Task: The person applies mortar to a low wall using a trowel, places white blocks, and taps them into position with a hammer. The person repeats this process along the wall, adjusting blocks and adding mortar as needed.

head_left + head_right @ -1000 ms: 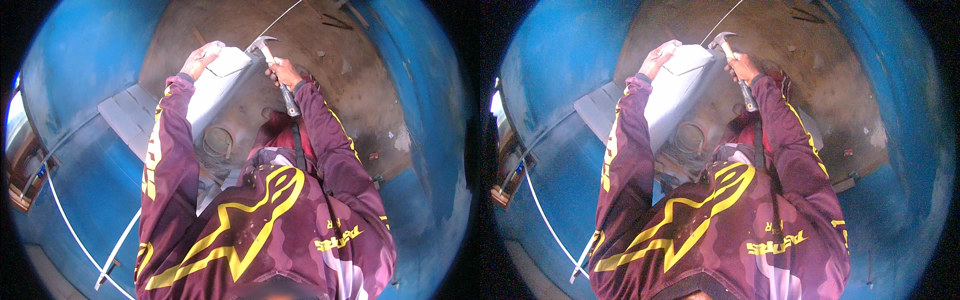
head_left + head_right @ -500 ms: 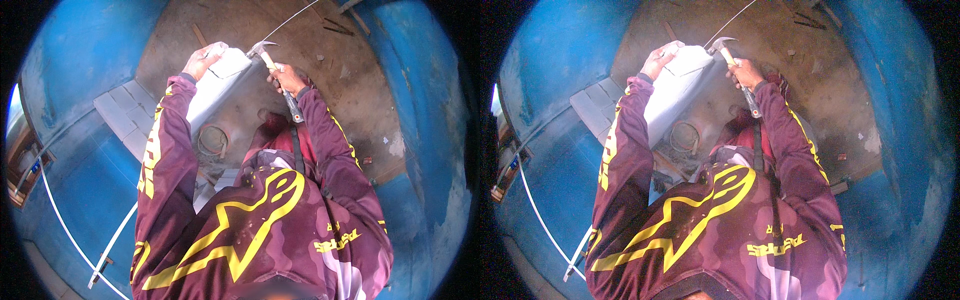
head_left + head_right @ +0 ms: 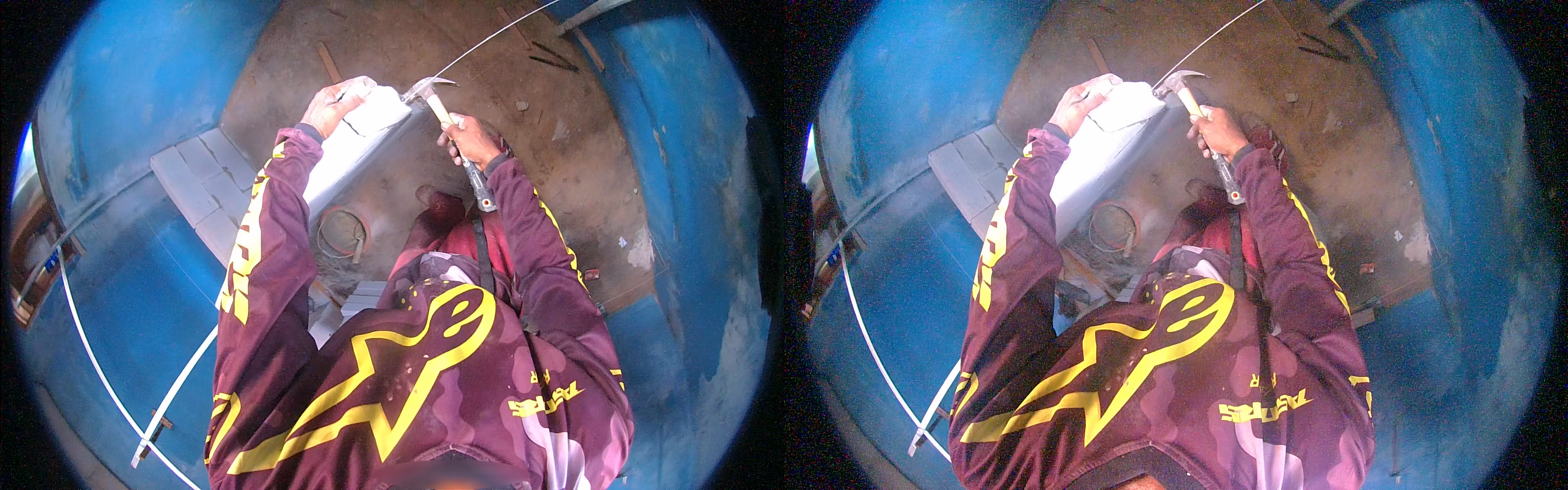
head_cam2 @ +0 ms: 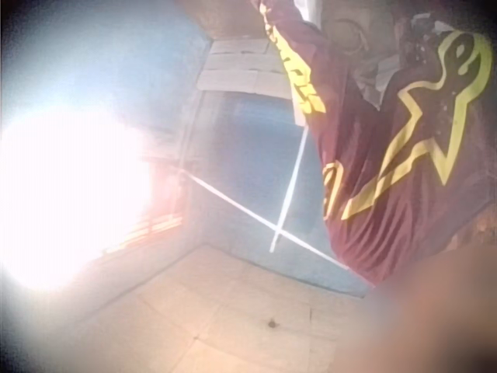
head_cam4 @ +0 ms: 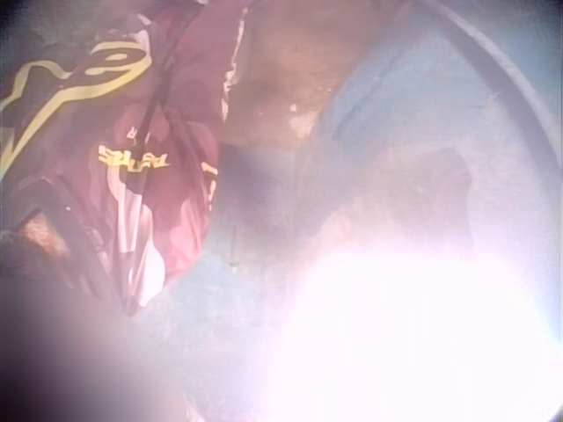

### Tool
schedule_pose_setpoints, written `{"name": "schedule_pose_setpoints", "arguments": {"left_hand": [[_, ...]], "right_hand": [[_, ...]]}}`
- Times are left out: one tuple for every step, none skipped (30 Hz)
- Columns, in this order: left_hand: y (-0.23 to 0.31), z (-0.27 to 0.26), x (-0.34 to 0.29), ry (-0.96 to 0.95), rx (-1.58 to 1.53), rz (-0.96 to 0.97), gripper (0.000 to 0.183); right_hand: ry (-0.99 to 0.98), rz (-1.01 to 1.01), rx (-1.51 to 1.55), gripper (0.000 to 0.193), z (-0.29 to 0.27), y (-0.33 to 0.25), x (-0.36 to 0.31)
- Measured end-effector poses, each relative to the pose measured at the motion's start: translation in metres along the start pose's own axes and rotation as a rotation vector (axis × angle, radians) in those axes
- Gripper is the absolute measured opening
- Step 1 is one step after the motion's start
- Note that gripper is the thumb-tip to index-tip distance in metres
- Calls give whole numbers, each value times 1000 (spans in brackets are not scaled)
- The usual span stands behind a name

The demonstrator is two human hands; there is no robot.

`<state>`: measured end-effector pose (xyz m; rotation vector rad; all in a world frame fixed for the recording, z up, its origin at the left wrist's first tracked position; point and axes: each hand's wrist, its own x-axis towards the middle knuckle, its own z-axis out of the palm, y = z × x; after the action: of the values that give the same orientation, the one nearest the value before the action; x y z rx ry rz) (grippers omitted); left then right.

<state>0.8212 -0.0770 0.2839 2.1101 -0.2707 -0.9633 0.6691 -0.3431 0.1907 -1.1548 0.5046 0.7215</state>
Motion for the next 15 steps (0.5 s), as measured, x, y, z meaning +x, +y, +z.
{"name": "schedule_pose_setpoints", "arguments": {"left_hand": [[2, 0, -1, 13, 48, -5, 47], [3, 0, -2, 6, 28, 24, 48], [4, 0, -3, 14, 27, 21, 48], [4, 0, -4, 15, 35, 27, 49], [5, 0, -4, 23, 27, 11, 49], [5, 1, -4, 25, 29, 4, 50], [5, 1, -4, 29, 33, -1, 50], [5, 1, -3, 33, 47, 13, 50], [4, 1, -2, 34, 62, 23, 50], [4, 2, -1, 41, 88, 9, 50], [4, 2, -1, 42, 104, 24, 51], [3, 3, 1, 48, 115, 28, 52], [2, 3, 1, 61, 141, 19, 53], [1, 4, 2, 70, 179, 8, 54], [0, 5, 2, 93, 201, 12, 54]], "right_hand": [[19, -38, -10, 26, -2, -3, -2], [35, -66, 9, 27, -4, -6, -3], [56, -100, 29, 28, -6, -9, -5], [59, -140, 57, 29, -7, -12, -7], [68, -141, 164, 30, -7, -14, -9], [100, -153, 200, 30, -5, -14, -11], [121, -174, 241, 30, -3, -14, -13], [144, -220, 287, 30, 1, -14, -15], [150, -213, 281, 48, 5, -13, -17], [100, -141, 185, 47, 10, -12, -19], [75, -88, 91, 47, 15, -11, -20], [52, -39, -4, 47, 17, -11, -21], [4, -72, -27, 48, 19, -11, -22], [29, -75, -25, 48, 19, -12, -23], [20, -77, -17, 49, 18, -14, -24]]}}
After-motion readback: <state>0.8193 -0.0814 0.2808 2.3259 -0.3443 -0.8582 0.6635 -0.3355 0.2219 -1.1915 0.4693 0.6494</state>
